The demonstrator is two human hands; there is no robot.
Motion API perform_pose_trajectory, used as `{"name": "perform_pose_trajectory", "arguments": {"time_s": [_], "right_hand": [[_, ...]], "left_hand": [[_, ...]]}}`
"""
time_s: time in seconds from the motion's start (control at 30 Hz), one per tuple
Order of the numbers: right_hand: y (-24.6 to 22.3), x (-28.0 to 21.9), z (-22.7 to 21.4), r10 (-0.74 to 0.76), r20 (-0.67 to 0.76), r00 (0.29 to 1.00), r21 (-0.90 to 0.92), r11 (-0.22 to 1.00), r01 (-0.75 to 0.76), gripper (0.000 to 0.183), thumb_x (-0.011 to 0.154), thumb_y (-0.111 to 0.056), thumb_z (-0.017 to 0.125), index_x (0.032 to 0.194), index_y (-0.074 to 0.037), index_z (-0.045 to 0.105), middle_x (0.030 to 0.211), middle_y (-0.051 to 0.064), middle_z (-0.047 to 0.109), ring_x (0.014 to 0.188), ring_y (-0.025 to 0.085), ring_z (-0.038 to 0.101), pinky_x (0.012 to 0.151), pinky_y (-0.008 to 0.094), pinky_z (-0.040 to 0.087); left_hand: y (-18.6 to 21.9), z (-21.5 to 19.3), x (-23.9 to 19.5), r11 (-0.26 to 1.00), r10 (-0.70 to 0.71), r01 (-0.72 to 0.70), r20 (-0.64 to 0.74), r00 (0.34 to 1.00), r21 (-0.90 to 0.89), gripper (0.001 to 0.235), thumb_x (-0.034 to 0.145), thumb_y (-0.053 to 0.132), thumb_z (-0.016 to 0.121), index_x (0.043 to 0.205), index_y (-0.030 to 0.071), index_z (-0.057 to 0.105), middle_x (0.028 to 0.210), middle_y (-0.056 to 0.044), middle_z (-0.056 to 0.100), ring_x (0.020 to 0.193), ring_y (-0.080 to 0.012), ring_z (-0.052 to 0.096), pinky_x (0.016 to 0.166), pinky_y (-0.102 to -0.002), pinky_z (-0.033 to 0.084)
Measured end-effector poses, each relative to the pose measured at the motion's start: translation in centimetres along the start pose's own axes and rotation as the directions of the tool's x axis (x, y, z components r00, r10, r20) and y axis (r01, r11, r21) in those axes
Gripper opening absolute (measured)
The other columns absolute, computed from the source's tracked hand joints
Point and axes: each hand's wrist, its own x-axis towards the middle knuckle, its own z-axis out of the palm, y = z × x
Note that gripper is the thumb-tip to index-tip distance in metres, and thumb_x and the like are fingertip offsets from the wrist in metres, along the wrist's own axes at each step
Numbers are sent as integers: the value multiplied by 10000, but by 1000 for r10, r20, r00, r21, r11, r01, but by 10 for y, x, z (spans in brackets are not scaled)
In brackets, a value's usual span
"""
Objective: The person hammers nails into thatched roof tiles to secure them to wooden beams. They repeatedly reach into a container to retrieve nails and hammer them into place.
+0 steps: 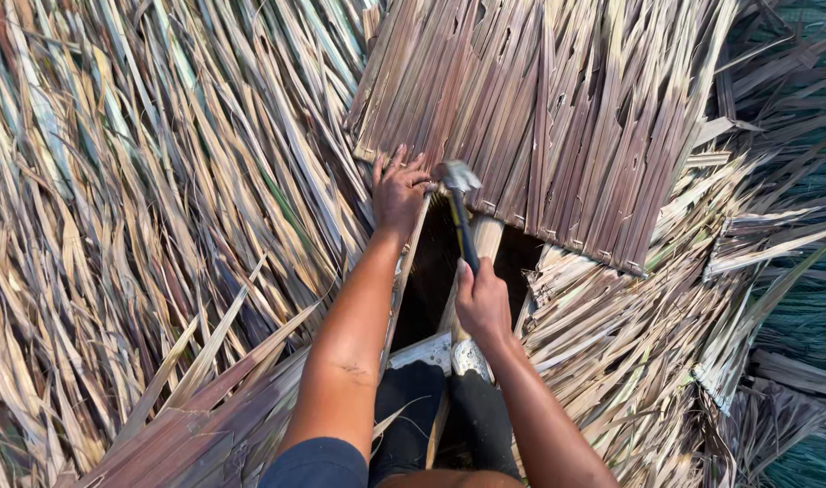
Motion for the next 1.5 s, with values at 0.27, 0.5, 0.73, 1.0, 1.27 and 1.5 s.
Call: {"name": "perform_pose_trajectory", "arguments": {"time_s": [0.27,0.5,0.73,1.0,1.27,1.5], "right_hand": [[29,7,0,50,-39,998,-60,997,-52,412,1044,-407,480,946,-10,529,684,263,649,624,464,654,581,558,471],[49,25,9,64,32,997,-67,996,-62,452,1049,-443,484,939,-6,515,718,267,657,637,460,661,589,542,496],[59,33,6,142,126,982,-25,990,-140,474,1027,-480,490,973,-9,507,709,197,660,634,359,701,604,493,538],[27,16,-13,167,81,983,-66,985,-162,545,1069,-508,453,919,-4,598,645,121,611,581,244,611,579,453,504],[32,-14,-14,-485,-353,800,412,688,598,465,1061,-472,490,940,-26,548,633,67,548,517,171,517,486,345,447],[5,42,2,-86,-33,996,-28,996,85,398,1056,-445,568,945,-65,603,582,26,562,487,129,557,501,312,440]], "left_hand": [[11,1,-6,998,-27,37,-180,983,55,157,762,181,814,917,156,815,1278,-70,723,1346,-257,475,1164,-468,254],[-14,4,39,478,-769,400,-153,620,-782,218,804,67,817,965,-53,733,923,-132,768,818,-241,719,764,-374,551],[-49,26,69,250,-900,342,-88,426,-906,333,653,-50,857,942,-10,697,903,-115,747,768,-223,712,708,-353,566],[-104,53,74,0,-890,224,102,444,-975,208,684,-171,708,829,-22,696,816,-98,722,681,-222,668,634,-348,557],[-86,69,88,92,-986,186,-63,157,-978,93,823,-74,654,873,-2,625,749,-54,641,584,-190,596,541,-362,488],[-63,48,94,84,-994,308,-59,87,-948,143,776,-90,658,857,28,651,743,-81,690,538,-153,647,517,-317,533]]}}
